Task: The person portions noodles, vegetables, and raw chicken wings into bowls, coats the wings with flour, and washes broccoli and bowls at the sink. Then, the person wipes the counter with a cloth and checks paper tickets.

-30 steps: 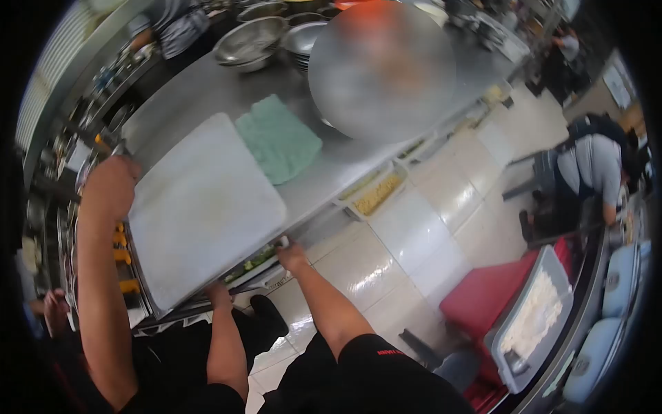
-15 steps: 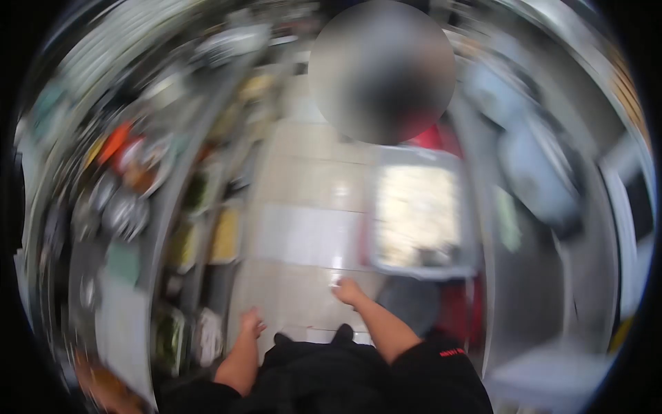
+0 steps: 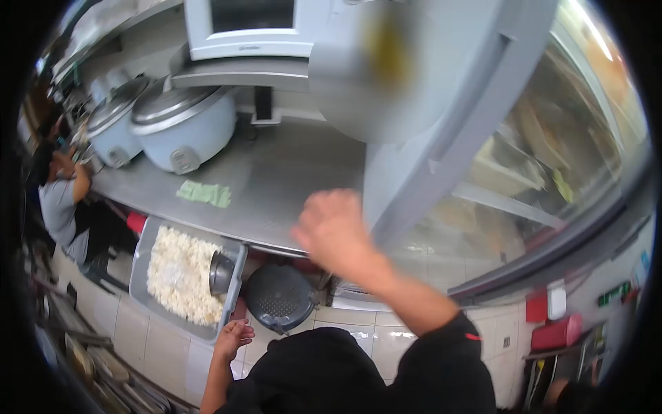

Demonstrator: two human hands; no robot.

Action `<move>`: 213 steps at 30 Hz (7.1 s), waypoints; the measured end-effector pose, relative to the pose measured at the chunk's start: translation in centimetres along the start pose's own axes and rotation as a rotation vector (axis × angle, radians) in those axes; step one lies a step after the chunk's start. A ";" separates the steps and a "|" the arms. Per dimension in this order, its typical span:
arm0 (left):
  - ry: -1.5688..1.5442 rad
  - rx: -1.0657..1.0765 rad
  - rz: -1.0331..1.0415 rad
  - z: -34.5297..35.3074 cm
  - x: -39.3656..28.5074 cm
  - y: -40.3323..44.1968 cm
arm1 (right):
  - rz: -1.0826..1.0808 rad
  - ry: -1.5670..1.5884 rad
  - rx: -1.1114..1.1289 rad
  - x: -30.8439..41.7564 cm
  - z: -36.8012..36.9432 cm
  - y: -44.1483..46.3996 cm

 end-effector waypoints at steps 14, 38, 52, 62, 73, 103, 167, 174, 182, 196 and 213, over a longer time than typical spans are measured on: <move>0.339 0.442 -0.033 21.5 5.8 -4.4 | 0.029 -1.011 0.118 -13.9 -25.9 -15.4; 0.213 0.933 -0.052 81.1 7.2 -12.0 | 1.019 -0.811 -1.070 5.5 -47.3 -50.4; -0.142 0.443 -0.215 93.1 5.8 -12.5 | 0.929 -0.430 -1.130 6.5 -53.6 -61.4; -0.206 0.337 -0.305 91.9 4.9 -14.2 | 0.908 -0.722 -1.199 6.3 -54.5 -62.6; -0.032 0.416 0.010 91.0 4.9 -11.6 | 1.025 -0.672 -1.207 8.3 -54.3 -65.4; 0.848 1.162 -0.438 44.7 22.4 -3.8 | 0.738 -0.640 -0.961 2.6 -39.2 -41.3; 1.319 2.171 -0.577 30.7 59.6 -88.1 | 2.498 -2.107 -1.837 102.6 -41.4 -98.7; 1.268 2.014 -0.598 34.9 57.2 -79.2 | 1.961 -1.091 -2.762 96.6 -40.4 -101.2; 1.586 2.325 -0.579 25.1 56.7 -78.9 | 1.240 -1.448 -2.992 92.6 -34.0 -92.8; 1.644 2.523 -0.561 20.3 61.7 -84.3 | 2.027 -1.108 -2.174 79.2 -25.0 -70.0; 1.472 2.546 -0.236 15.9 59.6 -86.9 | 2.890 -1.773 -0.797 85.1 -24.9 -71.1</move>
Point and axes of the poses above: each hand's wrist, its own y-axis towards the middle knuckle, its own z-axis out of the palm, x = y × z, the point moved 9 cm from there along y, towards the middle knuckle, and after that the axes turned 3 degrees about -x, right-handed, at the moved point
